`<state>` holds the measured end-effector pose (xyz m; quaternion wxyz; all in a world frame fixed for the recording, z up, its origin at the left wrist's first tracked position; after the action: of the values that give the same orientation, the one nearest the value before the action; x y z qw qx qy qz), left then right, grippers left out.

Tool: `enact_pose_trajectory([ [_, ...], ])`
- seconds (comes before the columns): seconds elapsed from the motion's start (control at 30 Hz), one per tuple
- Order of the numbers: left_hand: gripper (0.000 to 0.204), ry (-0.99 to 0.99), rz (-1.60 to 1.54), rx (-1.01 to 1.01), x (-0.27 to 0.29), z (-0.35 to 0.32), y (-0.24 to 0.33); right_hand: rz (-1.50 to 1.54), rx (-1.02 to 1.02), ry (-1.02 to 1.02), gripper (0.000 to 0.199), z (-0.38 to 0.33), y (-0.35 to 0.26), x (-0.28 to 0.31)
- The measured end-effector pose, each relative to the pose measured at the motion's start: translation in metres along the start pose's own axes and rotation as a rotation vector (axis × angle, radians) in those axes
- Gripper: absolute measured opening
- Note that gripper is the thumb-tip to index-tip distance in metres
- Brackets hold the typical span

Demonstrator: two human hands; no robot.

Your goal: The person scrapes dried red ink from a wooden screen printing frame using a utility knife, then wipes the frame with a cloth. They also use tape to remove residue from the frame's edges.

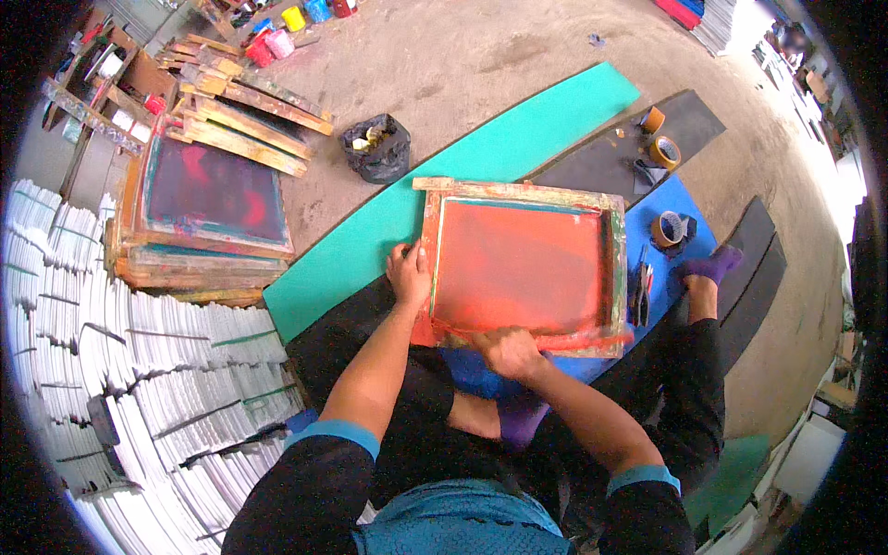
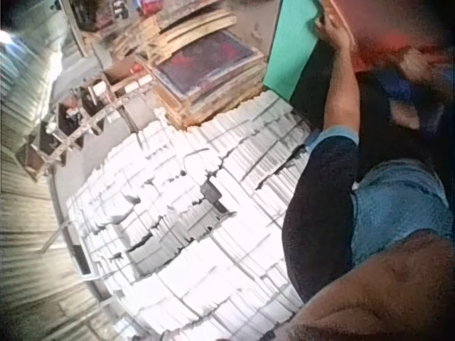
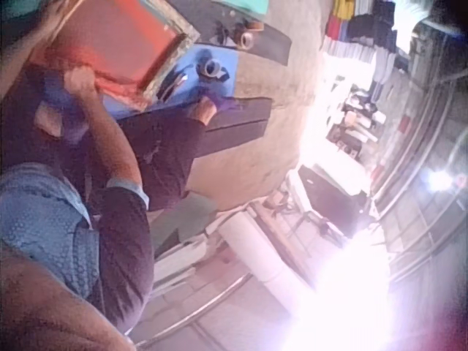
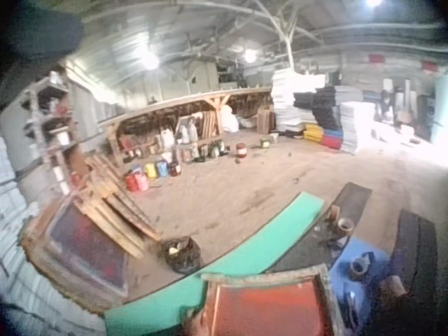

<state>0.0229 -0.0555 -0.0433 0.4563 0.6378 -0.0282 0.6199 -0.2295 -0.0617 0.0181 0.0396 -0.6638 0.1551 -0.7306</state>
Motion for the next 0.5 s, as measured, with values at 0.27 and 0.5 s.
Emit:
enact_pose_trajectory([
  [0.27, 0.036, 0.042, 0.066, 0.089, 0.005, -0.004, 0.011, -0.040, -0.042, -0.028, 0.013, -0.031, -0.010, 0.034],
  [0.5, 0.042, -0.072, 0.140, 0.117, -0.001, -0.011, 0.019, -0.208, -0.472, -0.027, 0.024, -0.008, 0.036, 0.052],
])
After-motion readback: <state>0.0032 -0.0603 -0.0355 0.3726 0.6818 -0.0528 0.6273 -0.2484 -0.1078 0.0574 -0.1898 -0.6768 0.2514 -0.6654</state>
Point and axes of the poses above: each hand's wrist, its own z-axis towards the middle knuckle, its own x-axis out of the back of the hand, y = z × x, the point moved 9 cm from there along z, towards the middle knuckle, and after that the axes turned 4 degrees about -z, right-handed, at the moved point
